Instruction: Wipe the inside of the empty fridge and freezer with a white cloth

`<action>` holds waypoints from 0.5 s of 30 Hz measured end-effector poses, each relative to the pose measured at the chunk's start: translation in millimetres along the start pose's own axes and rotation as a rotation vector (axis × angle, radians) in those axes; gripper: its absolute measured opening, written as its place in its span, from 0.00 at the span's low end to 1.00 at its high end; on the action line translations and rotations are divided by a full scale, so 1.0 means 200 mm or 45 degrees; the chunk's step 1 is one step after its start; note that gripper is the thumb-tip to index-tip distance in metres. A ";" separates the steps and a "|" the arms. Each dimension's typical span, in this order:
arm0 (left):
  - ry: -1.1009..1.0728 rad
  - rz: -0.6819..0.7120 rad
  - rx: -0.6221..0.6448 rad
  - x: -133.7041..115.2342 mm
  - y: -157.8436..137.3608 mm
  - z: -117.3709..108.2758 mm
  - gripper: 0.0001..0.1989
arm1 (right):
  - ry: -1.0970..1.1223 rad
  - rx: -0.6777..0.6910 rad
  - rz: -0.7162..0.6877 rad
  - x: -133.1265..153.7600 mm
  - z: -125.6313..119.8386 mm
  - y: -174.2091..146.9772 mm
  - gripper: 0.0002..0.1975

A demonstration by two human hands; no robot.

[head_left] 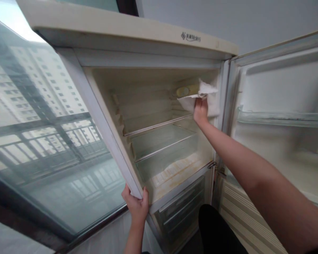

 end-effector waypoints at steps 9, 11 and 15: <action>0.057 0.076 -0.041 -0.02 -0.03 -0.01 0.35 | 0.453 0.344 -0.881 1.14 0.05 -0.39 0.31; 0.059 0.054 -0.045 -0.01 -0.05 -0.01 0.36 | 0.465 0.481 -0.974 1.27 0.06 -0.40 0.30; 0.058 0.021 -0.058 -0.01 -0.07 -0.01 0.36 | 0.428 0.756 -1.178 1.43 0.09 -0.39 0.26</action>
Point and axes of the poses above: each hand's wrist, its own y-axis towards the middle knuckle, its own z-axis out of the palm, x = y × z, the point moved 9 cm from there along y, towards the middle knuckle, and after that the axes turned 6 degrees about z, right-handed, at the moved point
